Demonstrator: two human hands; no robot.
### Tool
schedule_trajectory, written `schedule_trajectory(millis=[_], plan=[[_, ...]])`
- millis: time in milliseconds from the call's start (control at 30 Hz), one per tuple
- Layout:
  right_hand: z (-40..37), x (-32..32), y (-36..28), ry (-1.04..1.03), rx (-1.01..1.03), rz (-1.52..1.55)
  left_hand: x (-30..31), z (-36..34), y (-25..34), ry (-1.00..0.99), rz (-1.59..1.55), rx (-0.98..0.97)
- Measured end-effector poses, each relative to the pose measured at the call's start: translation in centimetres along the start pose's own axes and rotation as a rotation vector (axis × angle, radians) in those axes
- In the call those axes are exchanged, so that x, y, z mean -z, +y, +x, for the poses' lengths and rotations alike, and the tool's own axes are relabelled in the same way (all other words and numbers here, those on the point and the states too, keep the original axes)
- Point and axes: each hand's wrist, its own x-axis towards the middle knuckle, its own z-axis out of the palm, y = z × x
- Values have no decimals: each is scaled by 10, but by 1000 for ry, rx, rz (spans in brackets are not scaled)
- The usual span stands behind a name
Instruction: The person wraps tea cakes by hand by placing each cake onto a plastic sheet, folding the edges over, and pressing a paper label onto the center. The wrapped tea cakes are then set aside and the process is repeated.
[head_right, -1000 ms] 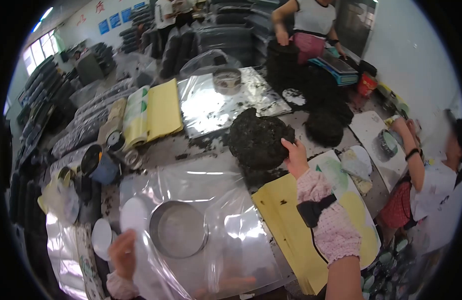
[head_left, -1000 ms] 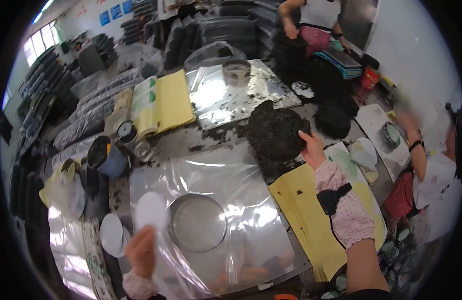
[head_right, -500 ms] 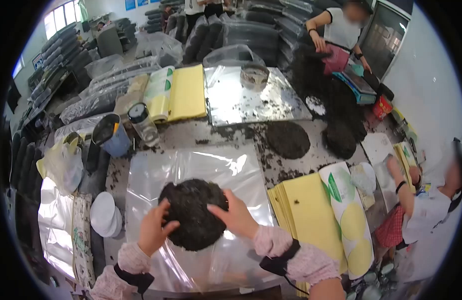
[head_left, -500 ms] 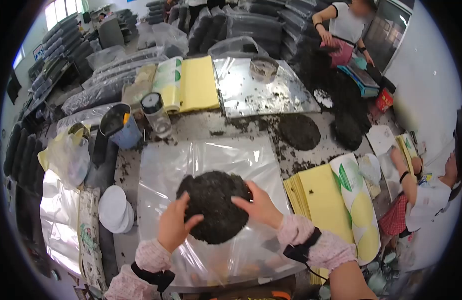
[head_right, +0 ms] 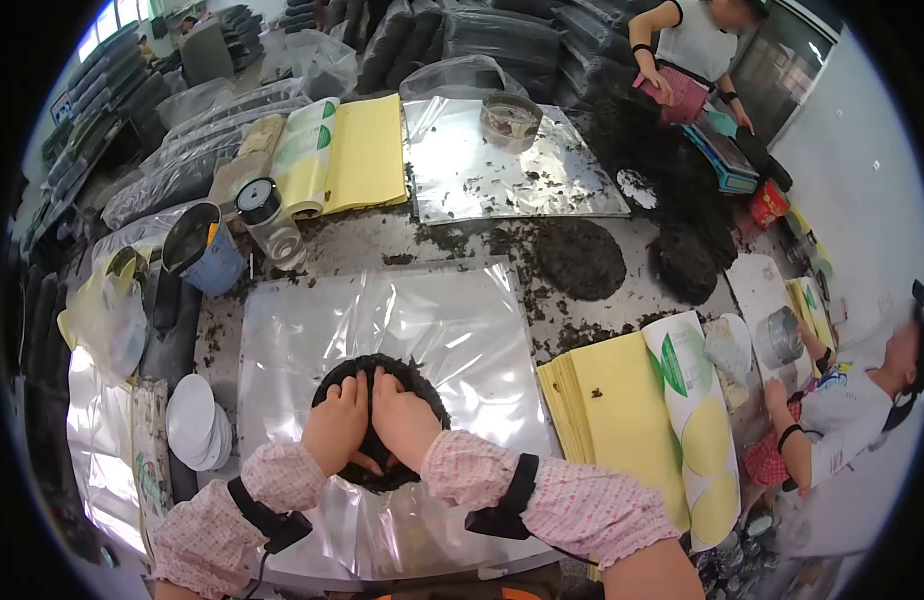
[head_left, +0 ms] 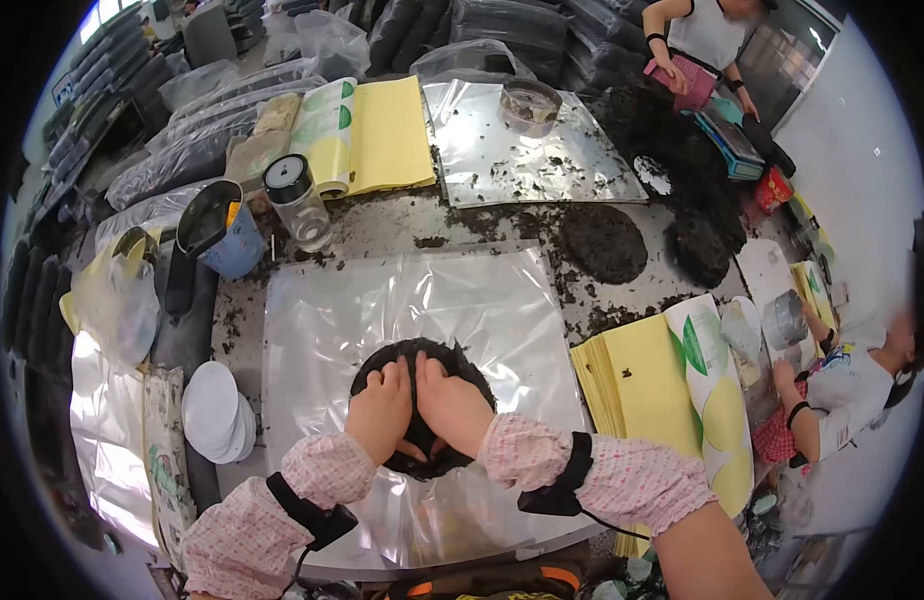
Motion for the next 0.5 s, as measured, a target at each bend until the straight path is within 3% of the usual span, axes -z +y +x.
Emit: schedule_trajectory(millis=[133, 233, 500], plan=[[13, -41, 12, -10, 64, 125, -34, 11, -1, 0, 64, 7], [11, -50, 6, 32, -33, 163, -29, 6, 0, 39, 28, -2], [-5, 21, 4, -24, 53, 132, 4, -12, -4, -8, -95, -61]])
